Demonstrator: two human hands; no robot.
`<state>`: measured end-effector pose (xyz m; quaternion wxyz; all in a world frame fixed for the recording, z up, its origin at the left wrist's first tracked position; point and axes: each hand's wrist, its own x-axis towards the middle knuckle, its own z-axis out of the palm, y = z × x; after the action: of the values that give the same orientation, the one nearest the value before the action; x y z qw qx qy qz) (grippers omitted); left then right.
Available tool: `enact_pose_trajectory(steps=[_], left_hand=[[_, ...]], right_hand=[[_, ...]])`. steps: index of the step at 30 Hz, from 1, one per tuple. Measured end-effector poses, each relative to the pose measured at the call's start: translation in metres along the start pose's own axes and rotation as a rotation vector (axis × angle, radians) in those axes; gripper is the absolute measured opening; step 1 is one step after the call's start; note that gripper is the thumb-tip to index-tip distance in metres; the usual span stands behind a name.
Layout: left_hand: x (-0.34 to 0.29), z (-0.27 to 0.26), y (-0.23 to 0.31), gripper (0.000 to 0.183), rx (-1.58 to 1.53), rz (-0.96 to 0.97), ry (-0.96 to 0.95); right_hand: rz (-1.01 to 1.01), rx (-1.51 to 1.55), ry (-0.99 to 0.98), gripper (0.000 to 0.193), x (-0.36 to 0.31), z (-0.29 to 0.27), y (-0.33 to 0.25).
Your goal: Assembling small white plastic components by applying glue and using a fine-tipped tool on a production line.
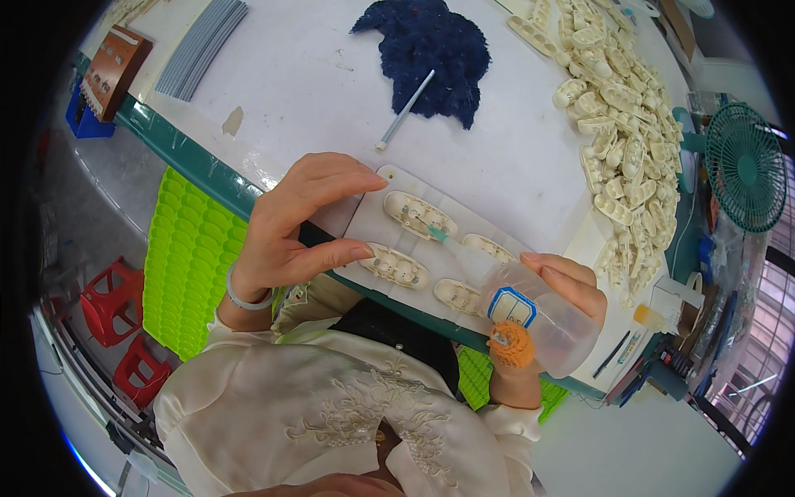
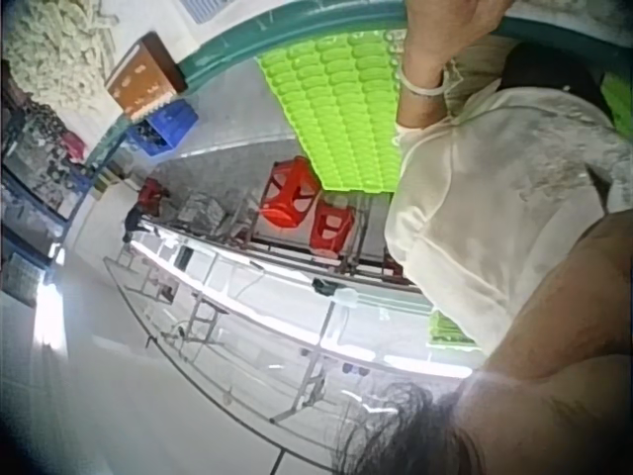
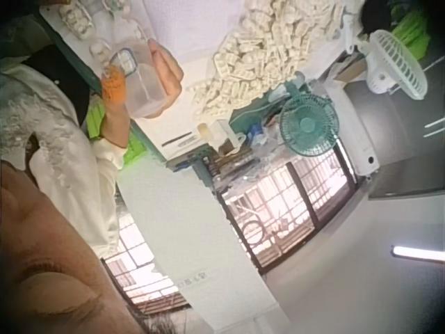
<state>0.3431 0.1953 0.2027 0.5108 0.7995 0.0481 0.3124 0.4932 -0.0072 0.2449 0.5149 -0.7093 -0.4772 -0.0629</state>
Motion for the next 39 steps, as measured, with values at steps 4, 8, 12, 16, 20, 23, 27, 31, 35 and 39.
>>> enact_pose_trajectory(steps=[4,8,12,16,20,23,27,31,35,39], left_hand=[[-0.001,0.0,-0.002,0.053,0.004,0.022,-0.007],[-0.001,0.0,-0.003,0.052,0.007,0.029,-0.007],[-0.001,0.0,-0.003,0.052,0.004,0.036,-0.009],[0.0,-0.001,-0.003,0.051,-0.004,0.042,-0.008],[-0.001,0.0,-0.004,0.051,-0.016,0.044,-0.001],[-0.001,0.0,-0.003,0.051,-0.015,0.037,-0.004],[-0.001,0.0,-0.003,0.05,-0.01,0.035,-0.005],[0.0,-0.001,-0.003,0.05,0.0,0.029,-0.009],[0.001,-0.003,-0.002,0.05,-0.017,0.003,-0.029],[0.001,-0.003,-0.001,0.049,-0.026,-0.023,-0.026]], right_hand=[[0.006,-0.01,0.01,0.03,0.0,0.003,-0.002],[-0.045,-0.035,-0.023,0.03,0.003,0.002,-0.001],[-0.031,-0.046,-0.014,0.028,0.001,0.002,0.001],[-0.026,-0.05,-0.013,0.027,0.0,0.002,0.002],[-0.045,-0.066,-0.036,0.028,0.001,0.002,0.002],[-0.051,-0.044,-0.025,0.029,0.002,0.003,0.001],[-0.046,-0.051,-0.035,0.031,0.0,0.001,0.003],[0.001,-0.032,0.121,0.043,-0.01,-0.007,0.003],[0.001,-0.056,0.146,0.056,-0.024,-0.014,0.01],[0.024,-0.067,0.102,0.058,-0.022,-0.01,0.0]])
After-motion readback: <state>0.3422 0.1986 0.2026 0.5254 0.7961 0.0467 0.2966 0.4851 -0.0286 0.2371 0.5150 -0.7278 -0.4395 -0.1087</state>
